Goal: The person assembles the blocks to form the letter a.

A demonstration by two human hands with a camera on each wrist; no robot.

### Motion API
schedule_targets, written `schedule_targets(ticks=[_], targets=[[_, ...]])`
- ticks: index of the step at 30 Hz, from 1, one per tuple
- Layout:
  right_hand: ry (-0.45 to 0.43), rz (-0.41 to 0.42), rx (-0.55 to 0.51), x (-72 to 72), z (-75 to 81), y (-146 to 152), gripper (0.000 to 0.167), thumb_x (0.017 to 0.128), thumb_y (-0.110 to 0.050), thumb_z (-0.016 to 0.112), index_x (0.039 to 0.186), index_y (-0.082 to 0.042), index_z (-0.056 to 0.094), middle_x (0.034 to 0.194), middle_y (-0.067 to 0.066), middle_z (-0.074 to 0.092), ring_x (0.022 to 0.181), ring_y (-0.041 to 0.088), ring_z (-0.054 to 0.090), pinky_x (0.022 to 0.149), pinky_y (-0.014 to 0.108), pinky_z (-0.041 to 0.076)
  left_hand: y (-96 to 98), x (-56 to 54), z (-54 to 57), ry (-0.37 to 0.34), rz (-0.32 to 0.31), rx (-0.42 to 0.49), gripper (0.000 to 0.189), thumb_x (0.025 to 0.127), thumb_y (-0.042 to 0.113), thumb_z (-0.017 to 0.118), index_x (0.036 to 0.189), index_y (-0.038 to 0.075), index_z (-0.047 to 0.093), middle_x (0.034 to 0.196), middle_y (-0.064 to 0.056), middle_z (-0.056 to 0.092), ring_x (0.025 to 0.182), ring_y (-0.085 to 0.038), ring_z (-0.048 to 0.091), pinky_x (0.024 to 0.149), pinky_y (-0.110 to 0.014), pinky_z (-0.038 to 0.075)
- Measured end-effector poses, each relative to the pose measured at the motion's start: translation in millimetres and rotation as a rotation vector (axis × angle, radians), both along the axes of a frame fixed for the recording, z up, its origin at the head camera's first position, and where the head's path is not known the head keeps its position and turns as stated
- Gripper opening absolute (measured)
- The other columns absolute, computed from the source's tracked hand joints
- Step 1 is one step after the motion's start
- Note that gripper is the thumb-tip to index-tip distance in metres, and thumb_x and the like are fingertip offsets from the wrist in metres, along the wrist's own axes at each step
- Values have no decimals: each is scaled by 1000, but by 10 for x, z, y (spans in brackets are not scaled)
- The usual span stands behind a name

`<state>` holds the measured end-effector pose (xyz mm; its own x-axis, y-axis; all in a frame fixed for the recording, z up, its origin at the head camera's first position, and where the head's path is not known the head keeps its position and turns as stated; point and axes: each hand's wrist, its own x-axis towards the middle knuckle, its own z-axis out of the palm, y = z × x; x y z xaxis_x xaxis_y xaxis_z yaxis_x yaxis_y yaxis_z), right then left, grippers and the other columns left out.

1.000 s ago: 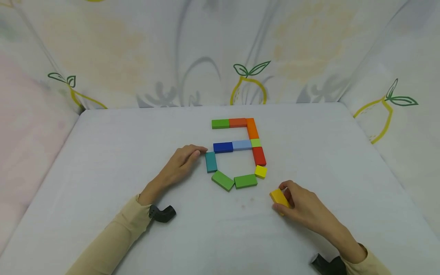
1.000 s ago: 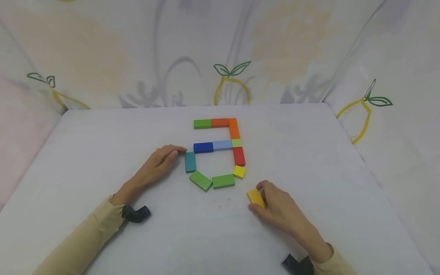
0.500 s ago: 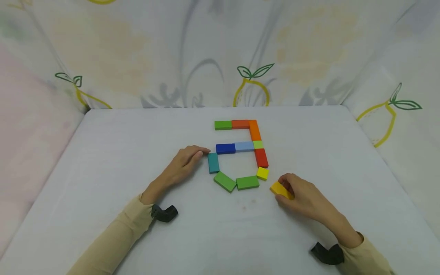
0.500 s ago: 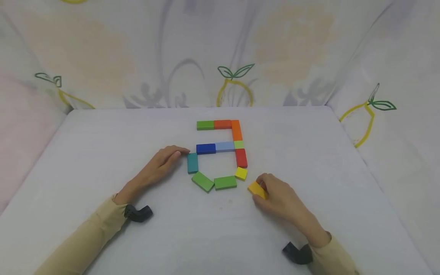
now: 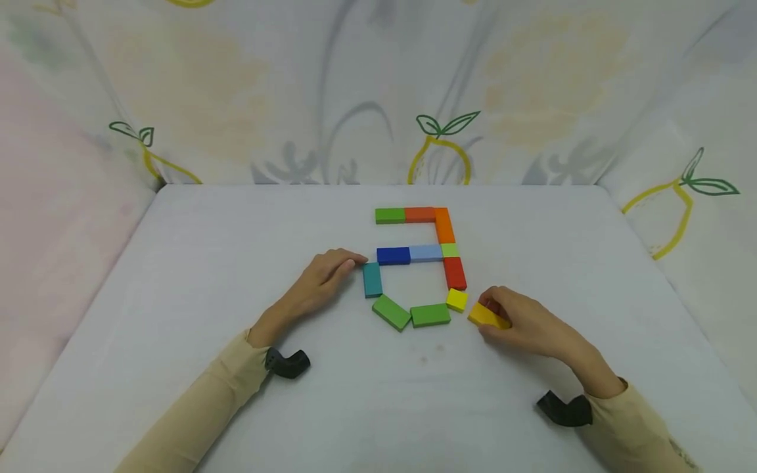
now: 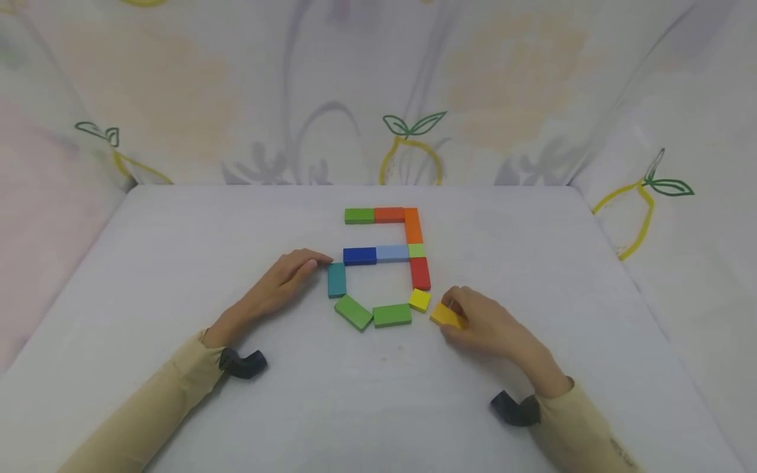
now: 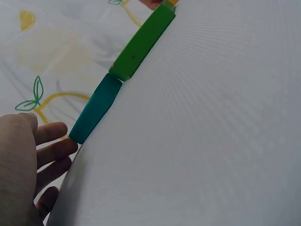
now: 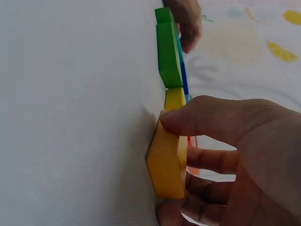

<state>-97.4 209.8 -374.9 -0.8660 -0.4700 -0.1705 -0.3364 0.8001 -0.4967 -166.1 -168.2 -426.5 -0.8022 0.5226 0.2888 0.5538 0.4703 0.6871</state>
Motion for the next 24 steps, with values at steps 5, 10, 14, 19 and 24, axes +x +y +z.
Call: schedule_targets(ticks=[5,10,14,19,24], targets=[[-60,52,5,-127,32,55,31,83,-22,71,107,-12,55,84,-5,55,76,11,49,67,21,45,20,-37,10,-4,-16,2,35,104,25,34,125,12,59,125,-1,62,123,-15,52,105,-37,38],[-95,94,6,-213,35,77,31,83,-24,72,106,-14,54,80,-4,52,74,11,48,65,21,43,19,-65,31,-14,-28,0,35,104,25,34,125,12,59,125,-1,62,124,-16,52,105,-38,37],[-133,130,-1,-264,44,82,32,82,-24,72,106,-13,54,79,-4,51,74,12,47,64,21,43,14,-56,28,-8,-27,-12,35,104,25,34,125,12,59,125,-1,62,124,-17,51,105,-39,37],[-162,172,-3,-308,56,83,32,82,-24,73,105,-14,53,78,-4,50,73,11,47,63,21,42,-1,-30,13,-1,-18,-27,34,104,24,35,125,12,59,125,-1,61,123,-17,52,104,-40,37],[-178,186,15,-351,66,71,30,83,-24,71,105,-14,53,79,-2,49,74,12,47,64,22,41,-5,-14,1,3,-15,-13,33,103,21,36,124,11,59,124,-2,62,122,-18,53,104,-40,38]])
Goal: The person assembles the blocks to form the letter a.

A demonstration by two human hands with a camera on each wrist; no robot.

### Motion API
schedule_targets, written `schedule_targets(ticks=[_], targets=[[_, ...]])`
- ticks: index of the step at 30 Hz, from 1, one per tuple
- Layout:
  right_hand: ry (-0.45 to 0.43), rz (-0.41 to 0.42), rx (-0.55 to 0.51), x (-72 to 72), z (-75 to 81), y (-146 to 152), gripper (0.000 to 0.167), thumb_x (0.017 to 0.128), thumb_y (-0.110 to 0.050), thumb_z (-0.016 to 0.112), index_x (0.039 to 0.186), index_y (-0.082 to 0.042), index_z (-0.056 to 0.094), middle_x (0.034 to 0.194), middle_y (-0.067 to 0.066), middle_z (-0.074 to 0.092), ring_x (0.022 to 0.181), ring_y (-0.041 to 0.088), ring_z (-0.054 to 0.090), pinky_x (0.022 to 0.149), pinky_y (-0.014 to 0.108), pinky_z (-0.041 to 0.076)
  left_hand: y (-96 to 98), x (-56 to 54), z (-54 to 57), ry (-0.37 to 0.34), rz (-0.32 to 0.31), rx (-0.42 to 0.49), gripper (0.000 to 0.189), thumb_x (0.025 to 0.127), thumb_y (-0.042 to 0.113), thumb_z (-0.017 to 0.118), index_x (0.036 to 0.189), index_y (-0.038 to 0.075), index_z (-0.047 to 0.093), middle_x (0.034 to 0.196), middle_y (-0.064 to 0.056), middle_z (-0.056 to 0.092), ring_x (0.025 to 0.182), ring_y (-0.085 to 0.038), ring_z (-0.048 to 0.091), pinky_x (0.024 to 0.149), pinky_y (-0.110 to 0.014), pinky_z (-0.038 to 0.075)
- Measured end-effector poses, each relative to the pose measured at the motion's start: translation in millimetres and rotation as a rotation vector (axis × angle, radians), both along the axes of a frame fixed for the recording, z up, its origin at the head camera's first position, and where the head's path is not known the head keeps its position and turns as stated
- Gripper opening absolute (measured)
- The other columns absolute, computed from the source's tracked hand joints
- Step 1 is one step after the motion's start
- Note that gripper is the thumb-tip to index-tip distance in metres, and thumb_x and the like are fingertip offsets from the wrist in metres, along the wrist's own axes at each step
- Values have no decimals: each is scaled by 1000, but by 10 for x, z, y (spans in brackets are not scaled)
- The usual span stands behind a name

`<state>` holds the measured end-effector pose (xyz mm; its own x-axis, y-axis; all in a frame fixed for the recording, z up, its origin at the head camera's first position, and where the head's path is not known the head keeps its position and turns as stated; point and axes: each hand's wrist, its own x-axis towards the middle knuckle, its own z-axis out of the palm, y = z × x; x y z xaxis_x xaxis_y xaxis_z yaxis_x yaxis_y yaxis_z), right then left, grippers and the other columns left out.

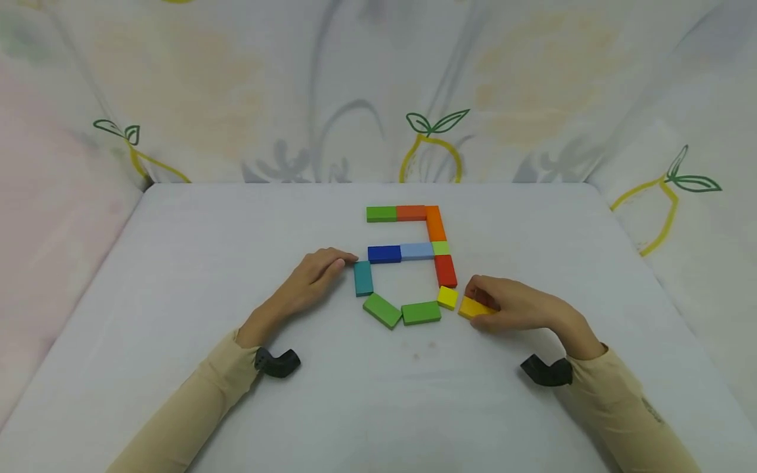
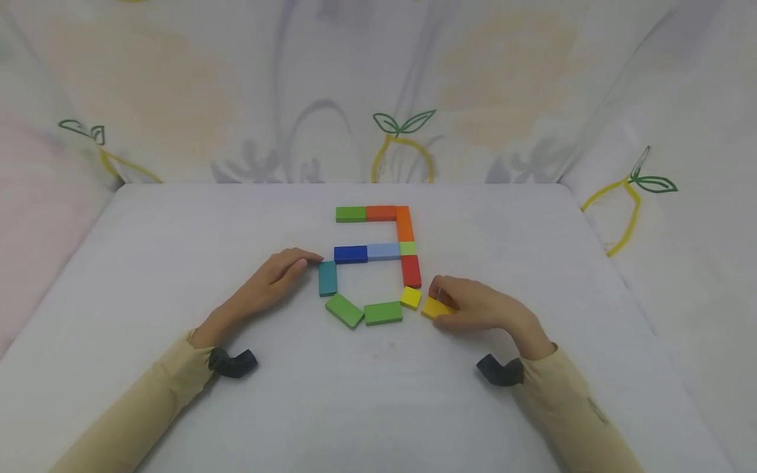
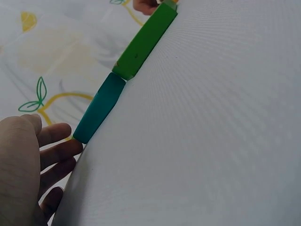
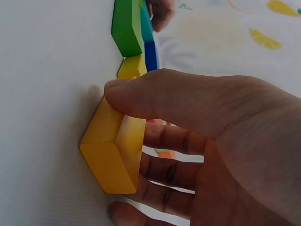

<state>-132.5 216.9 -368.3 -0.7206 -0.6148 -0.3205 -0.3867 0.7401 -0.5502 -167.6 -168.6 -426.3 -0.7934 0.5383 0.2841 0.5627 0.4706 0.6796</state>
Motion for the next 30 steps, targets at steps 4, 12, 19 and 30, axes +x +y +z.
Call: schedule_targets(ticks=[4,12,19,30], targets=[[-13,-8,8,-22,8,-16,30,83,-23,71,105,-13,53,81,-1,50,77,14,48,65,23,41,-11,16,13,0,4,-3,33,103,21,36,124,12,59,124,-2,62,122,-19,52,103,-41,37],[5,-5,-2,-21,1,-23,30,83,-21,70,106,-13,52,83,-2,50,78,14,47,67,23,41,-12,27,16,5,6,-21,33,104,23,35,125,13,59,125,-1,62,122,-18,52,102,-42,37],[32,-1,-12,-17,-7,-28,31,84,-21,70,108,-13,53,86,-3,51,80,13,47,69,22,42,0,5,6,2,-2,-12,33,104,23,35,124,12,60,124,-2,62,122,-18,53,103,-41,38],[57,1,-12,-8,-20,-42,31,84,-22,70,109,-13,54,87,-4,53,80,12,48,70,22,43,-9,18,10,10,-10,-10,33,103,23,36,124,13,60,124,-1,62,121,-17,53,102,-41,39]])
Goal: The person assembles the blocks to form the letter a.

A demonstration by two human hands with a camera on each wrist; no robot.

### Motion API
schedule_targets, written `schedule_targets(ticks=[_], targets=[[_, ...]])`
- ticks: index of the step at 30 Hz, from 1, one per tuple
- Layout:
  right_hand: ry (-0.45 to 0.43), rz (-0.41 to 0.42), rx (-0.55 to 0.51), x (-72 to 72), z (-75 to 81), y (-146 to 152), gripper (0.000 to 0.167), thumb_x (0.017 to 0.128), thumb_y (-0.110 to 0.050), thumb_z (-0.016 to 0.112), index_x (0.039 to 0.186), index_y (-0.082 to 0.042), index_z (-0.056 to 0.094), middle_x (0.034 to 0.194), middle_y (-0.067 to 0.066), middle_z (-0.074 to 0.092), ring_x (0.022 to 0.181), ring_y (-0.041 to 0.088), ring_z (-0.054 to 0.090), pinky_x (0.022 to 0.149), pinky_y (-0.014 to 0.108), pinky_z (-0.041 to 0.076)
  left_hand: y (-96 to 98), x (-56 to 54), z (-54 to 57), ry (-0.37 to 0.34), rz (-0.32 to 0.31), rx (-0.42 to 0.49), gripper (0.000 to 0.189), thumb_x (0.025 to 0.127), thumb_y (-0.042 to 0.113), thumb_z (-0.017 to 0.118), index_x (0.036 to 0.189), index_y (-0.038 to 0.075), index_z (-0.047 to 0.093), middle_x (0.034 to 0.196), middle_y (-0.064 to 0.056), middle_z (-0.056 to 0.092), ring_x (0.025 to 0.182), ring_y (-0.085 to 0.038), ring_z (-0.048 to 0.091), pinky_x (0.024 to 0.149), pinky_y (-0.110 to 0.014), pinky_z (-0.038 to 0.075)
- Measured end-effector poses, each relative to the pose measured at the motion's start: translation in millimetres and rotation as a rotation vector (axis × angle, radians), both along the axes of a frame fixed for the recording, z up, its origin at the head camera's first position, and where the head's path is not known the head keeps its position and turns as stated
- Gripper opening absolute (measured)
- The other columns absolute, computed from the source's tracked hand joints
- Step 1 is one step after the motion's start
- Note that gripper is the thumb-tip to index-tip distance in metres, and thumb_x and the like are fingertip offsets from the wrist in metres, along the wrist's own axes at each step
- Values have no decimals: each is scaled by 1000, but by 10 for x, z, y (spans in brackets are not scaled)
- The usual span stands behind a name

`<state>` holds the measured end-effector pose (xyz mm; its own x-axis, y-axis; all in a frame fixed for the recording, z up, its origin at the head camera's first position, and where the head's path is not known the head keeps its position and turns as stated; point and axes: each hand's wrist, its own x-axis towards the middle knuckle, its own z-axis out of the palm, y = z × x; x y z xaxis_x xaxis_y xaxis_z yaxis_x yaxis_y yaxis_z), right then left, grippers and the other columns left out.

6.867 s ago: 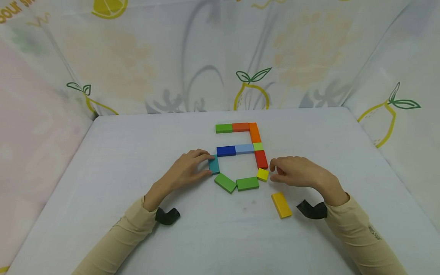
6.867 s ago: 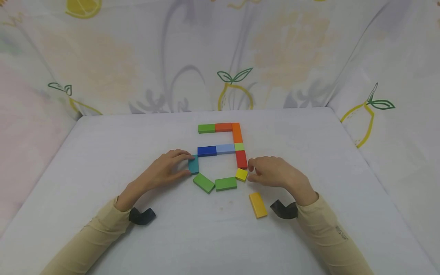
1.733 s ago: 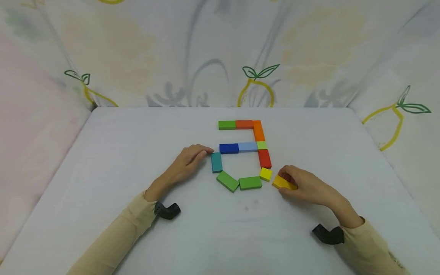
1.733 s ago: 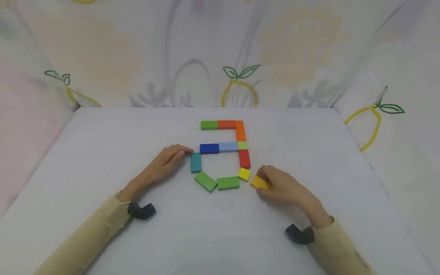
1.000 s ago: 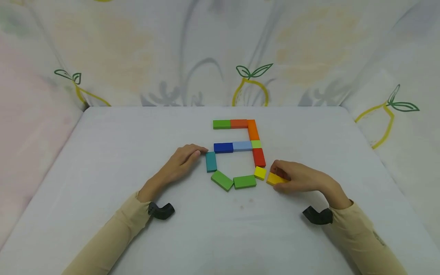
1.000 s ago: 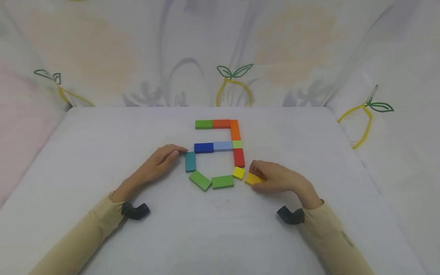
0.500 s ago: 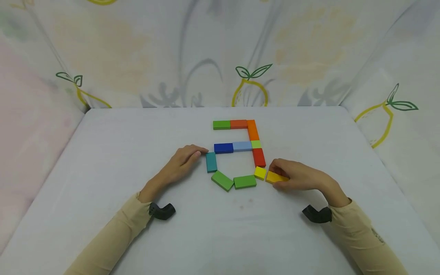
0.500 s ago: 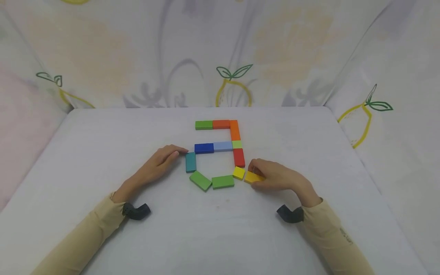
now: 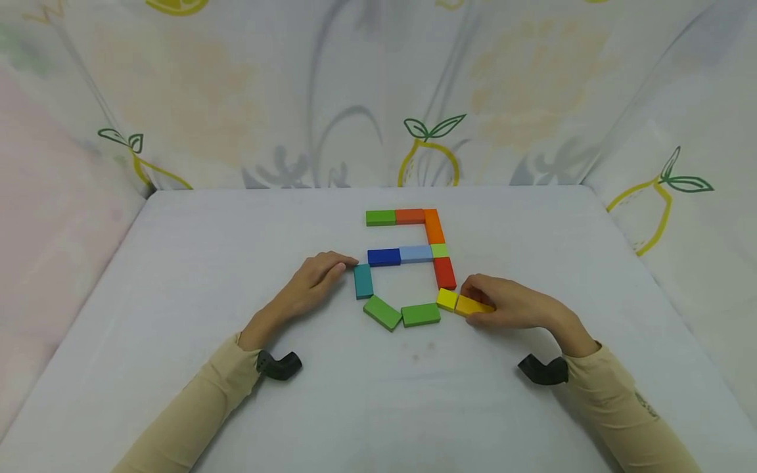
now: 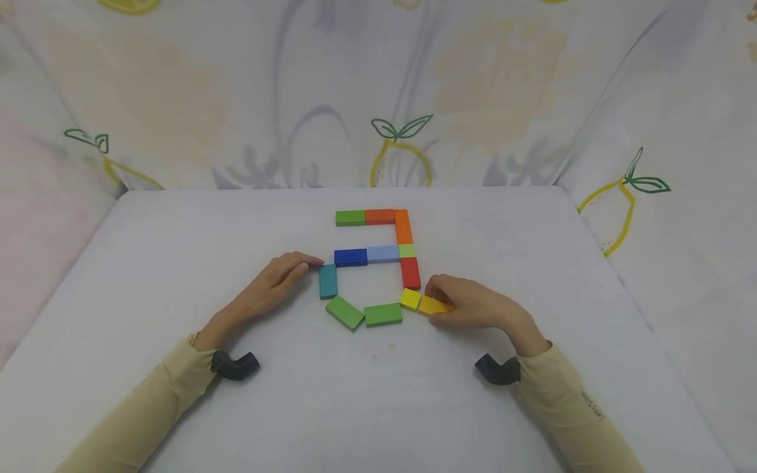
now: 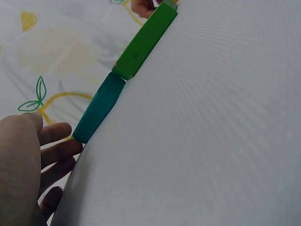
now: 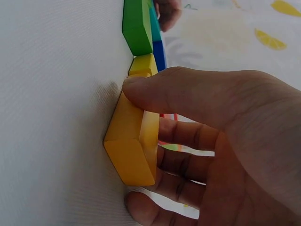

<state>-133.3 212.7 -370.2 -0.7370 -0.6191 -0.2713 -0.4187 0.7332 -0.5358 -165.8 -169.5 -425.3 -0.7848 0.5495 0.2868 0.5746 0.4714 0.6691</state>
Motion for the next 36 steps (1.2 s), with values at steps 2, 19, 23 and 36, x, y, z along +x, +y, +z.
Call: schedule_targets(ticks=[2,19,23,36], targets=[[4,0,5,1,-2,-2,32,84,-23,70,109,-13,54,87,-4,52,80,12,48,70,22,43,3,7,5,-2,-4,9,33,103,22,36,124,11,59,124,-2,62,121,-18,53,102,-41,39],[9,12,-6,-2,3,4,32,84,-22,70,110,-15,53,86,-5,52,80,12,48,69,22,43,-3,10,-3,-7,-2,9,33,103,22,36,126,13,59,125,-1,62,123,-17,52,103,-41,38],[7,11,-4,0,-4,11,33,84,-23,70,111,-15,53,86,-5,51,80,12,48,70,21,43,-1,8,-6,-11,2,9,33,103,23,36,126,14,59,125,0,62,123,-16,52,104,-40,38],[7,17,-18,13,4,16,35,84,-26,71,111,-14,53,85,-3,51,80,12,47,69,21,42,-1,18,8,-13,4,2,34,104,23,35,126,13,59,125,-1,62,123,-18,52,104,-42,37]])
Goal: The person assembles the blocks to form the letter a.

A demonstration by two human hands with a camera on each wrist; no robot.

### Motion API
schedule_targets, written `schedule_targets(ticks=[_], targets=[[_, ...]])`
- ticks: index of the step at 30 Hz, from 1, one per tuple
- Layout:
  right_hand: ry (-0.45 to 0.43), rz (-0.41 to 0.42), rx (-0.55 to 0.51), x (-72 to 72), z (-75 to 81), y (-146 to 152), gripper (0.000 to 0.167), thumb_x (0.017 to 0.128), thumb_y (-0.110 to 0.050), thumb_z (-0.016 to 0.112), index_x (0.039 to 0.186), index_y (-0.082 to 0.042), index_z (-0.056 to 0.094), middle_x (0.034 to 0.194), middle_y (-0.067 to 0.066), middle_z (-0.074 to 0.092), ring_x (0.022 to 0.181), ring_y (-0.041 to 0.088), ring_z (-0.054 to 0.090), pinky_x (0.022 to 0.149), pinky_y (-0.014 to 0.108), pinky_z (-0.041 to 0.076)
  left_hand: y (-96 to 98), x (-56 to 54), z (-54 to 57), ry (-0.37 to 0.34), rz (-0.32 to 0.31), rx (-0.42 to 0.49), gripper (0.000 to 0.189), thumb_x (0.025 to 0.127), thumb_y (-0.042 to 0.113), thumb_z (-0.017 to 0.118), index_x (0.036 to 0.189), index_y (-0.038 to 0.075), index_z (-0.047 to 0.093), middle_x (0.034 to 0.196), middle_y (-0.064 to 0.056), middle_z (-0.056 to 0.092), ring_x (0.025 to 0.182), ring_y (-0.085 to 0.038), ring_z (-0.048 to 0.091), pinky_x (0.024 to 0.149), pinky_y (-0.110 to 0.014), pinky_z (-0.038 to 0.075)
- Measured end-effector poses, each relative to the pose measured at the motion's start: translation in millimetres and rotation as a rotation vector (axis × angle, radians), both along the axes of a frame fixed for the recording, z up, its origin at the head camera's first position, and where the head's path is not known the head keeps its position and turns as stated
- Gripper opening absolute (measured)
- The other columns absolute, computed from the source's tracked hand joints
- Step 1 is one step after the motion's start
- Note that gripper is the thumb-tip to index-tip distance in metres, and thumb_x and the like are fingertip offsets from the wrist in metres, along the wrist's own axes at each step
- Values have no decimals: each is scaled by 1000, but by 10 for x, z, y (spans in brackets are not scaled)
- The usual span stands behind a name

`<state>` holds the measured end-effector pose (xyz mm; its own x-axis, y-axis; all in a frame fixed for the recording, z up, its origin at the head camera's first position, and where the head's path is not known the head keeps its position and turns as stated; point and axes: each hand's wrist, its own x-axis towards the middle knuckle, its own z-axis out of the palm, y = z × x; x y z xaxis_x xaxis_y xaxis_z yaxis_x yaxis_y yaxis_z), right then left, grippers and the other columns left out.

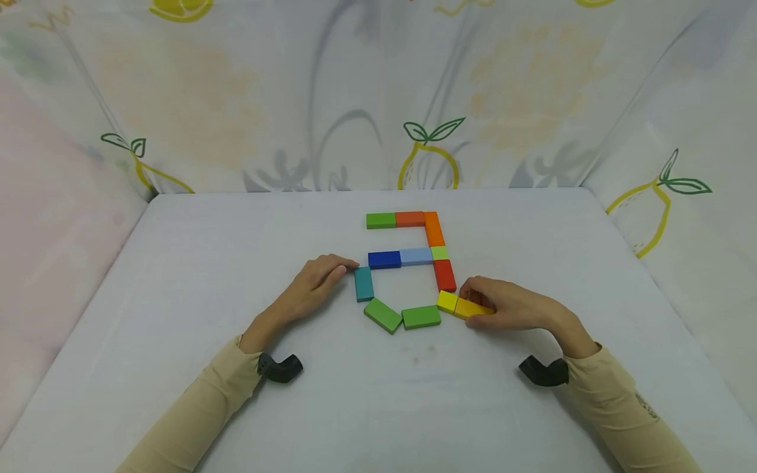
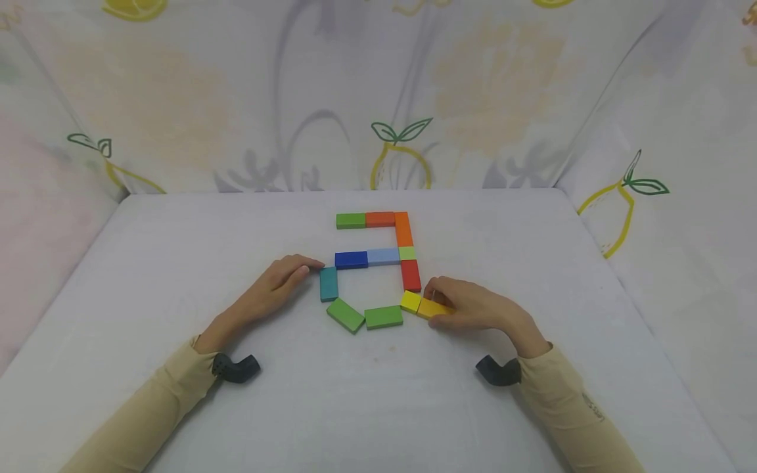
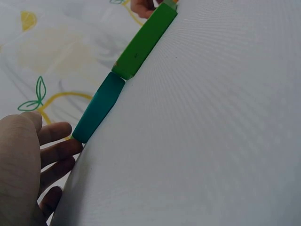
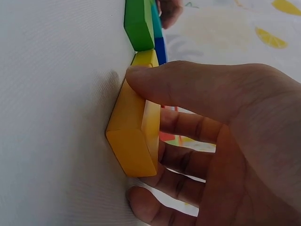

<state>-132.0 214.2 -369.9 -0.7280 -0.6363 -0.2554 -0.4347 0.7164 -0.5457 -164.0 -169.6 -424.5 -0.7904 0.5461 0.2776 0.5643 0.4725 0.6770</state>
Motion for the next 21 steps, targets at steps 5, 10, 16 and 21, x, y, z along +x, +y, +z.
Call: schedule_targets(ticks=[5,10,16,21], targets=[[-3,-1,-9,-2,1,0,34,84,-25,71,110,-15,52,85,-4,50,80,12,47,69,21,42,0,8,7,-1,-3,14,33,104,23,36,126,13,59,125,-1,62,123,-17,52,104,-42,38],[-9,-2,-14,-5,2,-8,34,84,-26,71,110,-15,53,85,-4,50,79,12,47,69,21,42,-8,17,5,-8,-2,19,33,103,23,36,126,14,59,125,1,62,123,-17,52,104,-41,37],[-12,-16,-28,6,-1,-20,36,83,-31,72,110,-14,53,84,-4,51,79,11,47,68,21,42,-8,32,12,-12,8,17,33,103,23,36,125,14,59,124,1,62,122,-17,52,103,-42,37],[-20,-13,-35,18,4,-24,36,84,-30,72,110,-14,53,84,-3,51,79,12,48,67,21,42,-7,34,0,5,9,13,32,103,22,37,124,14,59,123,2,62,121,-16,53,102,-41,38]])
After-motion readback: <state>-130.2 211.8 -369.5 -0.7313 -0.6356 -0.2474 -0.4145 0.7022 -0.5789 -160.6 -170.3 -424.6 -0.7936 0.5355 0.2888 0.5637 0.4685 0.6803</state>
